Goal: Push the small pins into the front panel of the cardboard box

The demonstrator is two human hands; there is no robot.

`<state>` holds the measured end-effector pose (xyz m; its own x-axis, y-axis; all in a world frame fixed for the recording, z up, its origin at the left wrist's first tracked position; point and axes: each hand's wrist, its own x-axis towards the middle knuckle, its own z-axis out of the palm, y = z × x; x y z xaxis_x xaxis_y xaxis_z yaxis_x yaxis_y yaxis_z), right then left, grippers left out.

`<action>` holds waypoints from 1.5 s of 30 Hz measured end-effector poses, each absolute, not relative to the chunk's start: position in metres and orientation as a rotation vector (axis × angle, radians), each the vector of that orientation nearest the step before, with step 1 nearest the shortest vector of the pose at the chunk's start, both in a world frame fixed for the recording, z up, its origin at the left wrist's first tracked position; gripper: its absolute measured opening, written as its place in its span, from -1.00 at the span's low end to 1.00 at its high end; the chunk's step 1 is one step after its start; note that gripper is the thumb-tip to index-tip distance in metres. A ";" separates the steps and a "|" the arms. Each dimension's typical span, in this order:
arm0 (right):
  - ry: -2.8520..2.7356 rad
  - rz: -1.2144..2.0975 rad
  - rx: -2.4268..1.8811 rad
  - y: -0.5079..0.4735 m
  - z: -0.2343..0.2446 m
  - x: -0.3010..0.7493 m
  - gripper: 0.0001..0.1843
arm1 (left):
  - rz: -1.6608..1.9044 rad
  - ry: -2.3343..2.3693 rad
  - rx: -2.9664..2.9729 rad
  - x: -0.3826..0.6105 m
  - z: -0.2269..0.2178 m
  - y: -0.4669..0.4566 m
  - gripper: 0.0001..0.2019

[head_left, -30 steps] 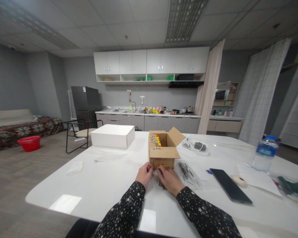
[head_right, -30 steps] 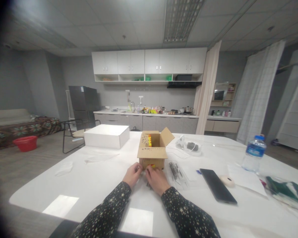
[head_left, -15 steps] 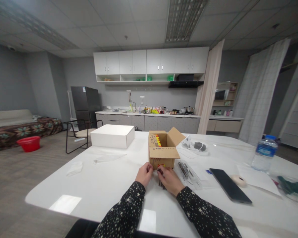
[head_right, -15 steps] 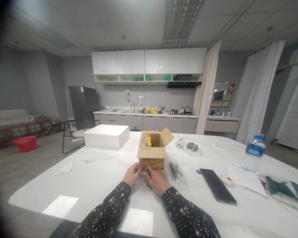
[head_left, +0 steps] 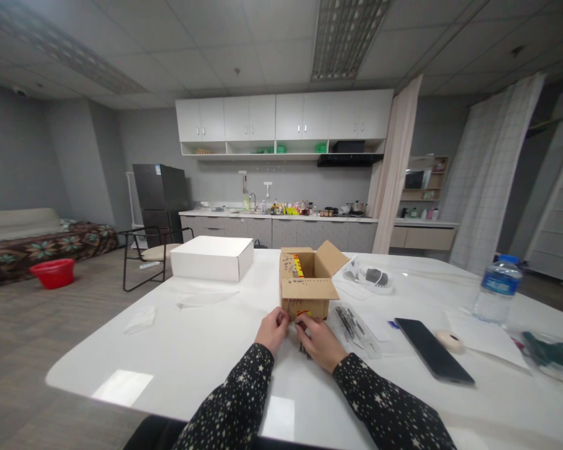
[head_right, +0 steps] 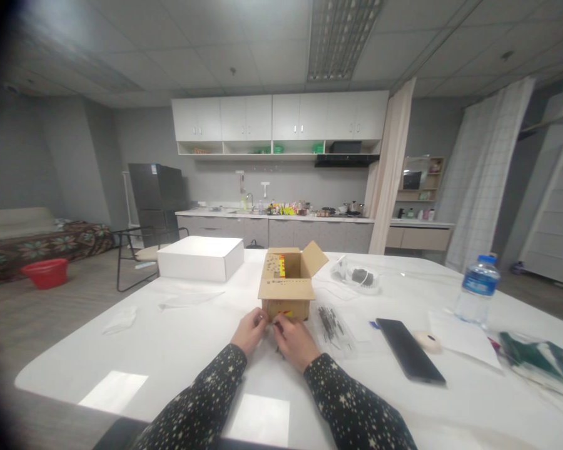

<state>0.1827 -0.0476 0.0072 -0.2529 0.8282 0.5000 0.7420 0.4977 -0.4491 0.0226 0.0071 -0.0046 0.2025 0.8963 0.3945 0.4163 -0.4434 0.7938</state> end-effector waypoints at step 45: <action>-1.623 -0.024 -0.862 -0.070 0.087 0.170 -0.87 | 1.172 1.224 1.997 0.021 -0.012 0.015 -0.83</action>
